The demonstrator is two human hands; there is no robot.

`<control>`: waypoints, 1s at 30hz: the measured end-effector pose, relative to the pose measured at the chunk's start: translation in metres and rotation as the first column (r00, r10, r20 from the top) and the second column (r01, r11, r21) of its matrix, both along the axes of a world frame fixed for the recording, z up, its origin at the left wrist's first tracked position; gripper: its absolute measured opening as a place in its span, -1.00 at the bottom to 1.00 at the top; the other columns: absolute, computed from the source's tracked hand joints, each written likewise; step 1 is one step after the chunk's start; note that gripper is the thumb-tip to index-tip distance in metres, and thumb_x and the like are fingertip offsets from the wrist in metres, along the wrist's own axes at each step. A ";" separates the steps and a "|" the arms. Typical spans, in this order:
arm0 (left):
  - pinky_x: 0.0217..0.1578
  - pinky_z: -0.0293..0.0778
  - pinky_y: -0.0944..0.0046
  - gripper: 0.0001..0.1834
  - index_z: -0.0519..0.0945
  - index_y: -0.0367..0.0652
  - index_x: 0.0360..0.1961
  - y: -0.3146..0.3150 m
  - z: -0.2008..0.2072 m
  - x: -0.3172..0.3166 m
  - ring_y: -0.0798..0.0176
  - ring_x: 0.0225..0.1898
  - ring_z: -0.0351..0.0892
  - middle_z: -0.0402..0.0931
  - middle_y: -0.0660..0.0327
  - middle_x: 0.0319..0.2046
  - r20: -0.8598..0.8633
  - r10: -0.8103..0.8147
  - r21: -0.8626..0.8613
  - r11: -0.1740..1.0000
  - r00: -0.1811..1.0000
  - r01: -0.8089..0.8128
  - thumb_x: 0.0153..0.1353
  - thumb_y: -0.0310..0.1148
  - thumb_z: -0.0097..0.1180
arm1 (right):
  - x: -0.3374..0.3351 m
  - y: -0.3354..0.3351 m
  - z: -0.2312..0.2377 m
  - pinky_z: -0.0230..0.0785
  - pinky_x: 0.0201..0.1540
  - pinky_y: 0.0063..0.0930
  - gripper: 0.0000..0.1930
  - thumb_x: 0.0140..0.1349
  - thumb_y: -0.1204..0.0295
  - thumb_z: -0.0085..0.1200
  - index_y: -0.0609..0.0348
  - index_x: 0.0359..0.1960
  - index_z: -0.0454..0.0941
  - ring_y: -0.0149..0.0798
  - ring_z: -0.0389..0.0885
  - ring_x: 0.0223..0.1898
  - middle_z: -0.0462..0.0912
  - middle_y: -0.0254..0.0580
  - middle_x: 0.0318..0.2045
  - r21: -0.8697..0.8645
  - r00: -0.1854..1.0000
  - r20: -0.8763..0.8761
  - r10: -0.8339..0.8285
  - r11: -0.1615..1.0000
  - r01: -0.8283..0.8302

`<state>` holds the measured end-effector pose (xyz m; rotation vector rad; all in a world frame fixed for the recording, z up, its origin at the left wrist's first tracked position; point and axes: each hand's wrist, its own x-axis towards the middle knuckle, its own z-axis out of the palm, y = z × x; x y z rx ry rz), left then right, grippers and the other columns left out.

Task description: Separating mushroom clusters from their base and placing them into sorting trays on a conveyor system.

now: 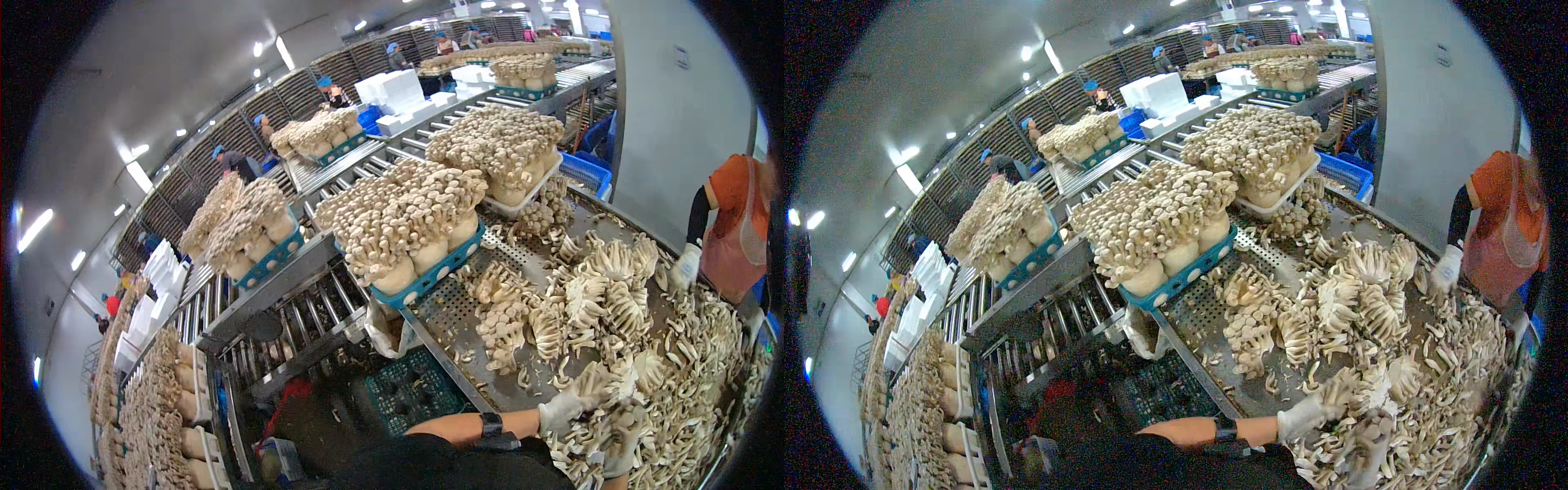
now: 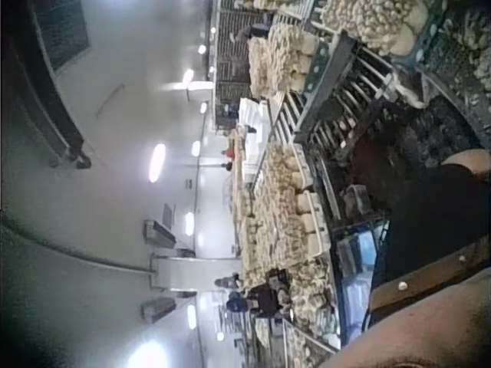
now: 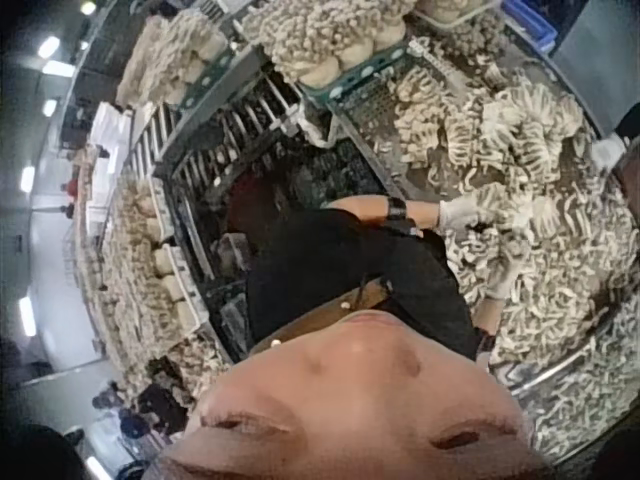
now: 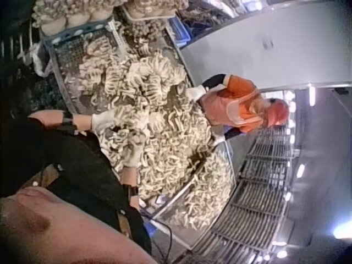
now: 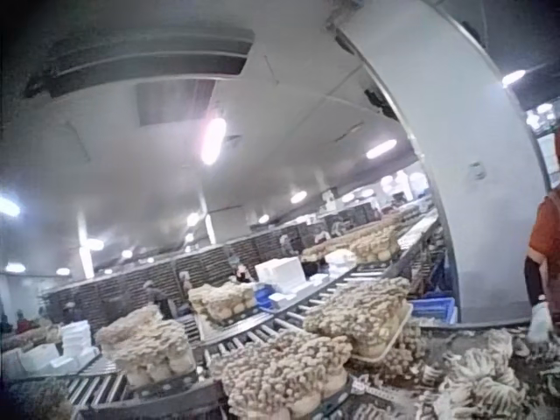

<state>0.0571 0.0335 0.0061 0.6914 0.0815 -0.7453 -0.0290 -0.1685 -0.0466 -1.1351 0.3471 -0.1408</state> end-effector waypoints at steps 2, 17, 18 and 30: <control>0.18 0.23 0.28 -0.16 -0.10 -0.14 0.39 0.003 -0.021 -0.005 0.24 0.26 0.18 0.14 0.08 0.30 0.307 -0.337 0.326 0.916 0.890 0.234 0.11 -0.54 0.03 | 0.006 -0.013 -0.052 0.55 -0.20 -0.39 -0.18 -0.19 0.79 0.03 0.12 0.23 0.10 -0.16 0.58 -0.17 0.49 -0.04 -0.08 -0.175 0.995 0.065 0.079 0.982 -0.067; -0.11 0.32 0.40 -0.33 0.21 -0.17 0.22 0.007 0.011 -0.014 0.33 -0.03 0.33 0.36 0.22 -0.02 0.157 -0.540 0.299 0.824 0.827 0.481 -0.02 -0.65 -0.06 | -0.013 0.042 0.042 0.52 -0.24 -0.44 -0.06 -0.14 0.70 0.07 0.16 0.35 -0.13 -0.24 0.52 -0.16 0.47 -0.06 -0.11 0.076 0.988 0.063 -0.140 0.988 0.135; -0.11 0.32 0.41 -0.32 0.21 -0.17 0.22 0.012 0.015 -0.011 0.35 -0.03 0.33 0.37 0.23 -0.03 0.232 -0.581 0.330 0.802 0.781 0.498 -0.03 -0.67 -0.09 | -0.018 0.031 0.039 0.49 -0.27 -0.49 -0.06 -0.15 0.69 0.04 0.15 0.36 -0.14 -0.29 0.52 -0.24 0.46 -0.09 -0.12 0.040 0.995 -0.087 -0.056 0.997 0.059; -0.23 0.37 0.31 -0.58 0.39 -0.28 -0.06 0.010 -0.016 0.002 0.15 -0.22 0.44 0.43 0.08 -0.21 0.693 -0.683 0.602 0.724 0.230 0.336 -0.04 -0.58 -0.09 | -0.015 0.036 0.049 0.50 -0.31 -0.48 -0.03 -0.13 0.74 0.16 0.11 0.36 -0.11 -0.31 0.53 -0.27 0.45 -0.16 -0.08 0.006 0.999 0.007 0.046 0.999 -0.046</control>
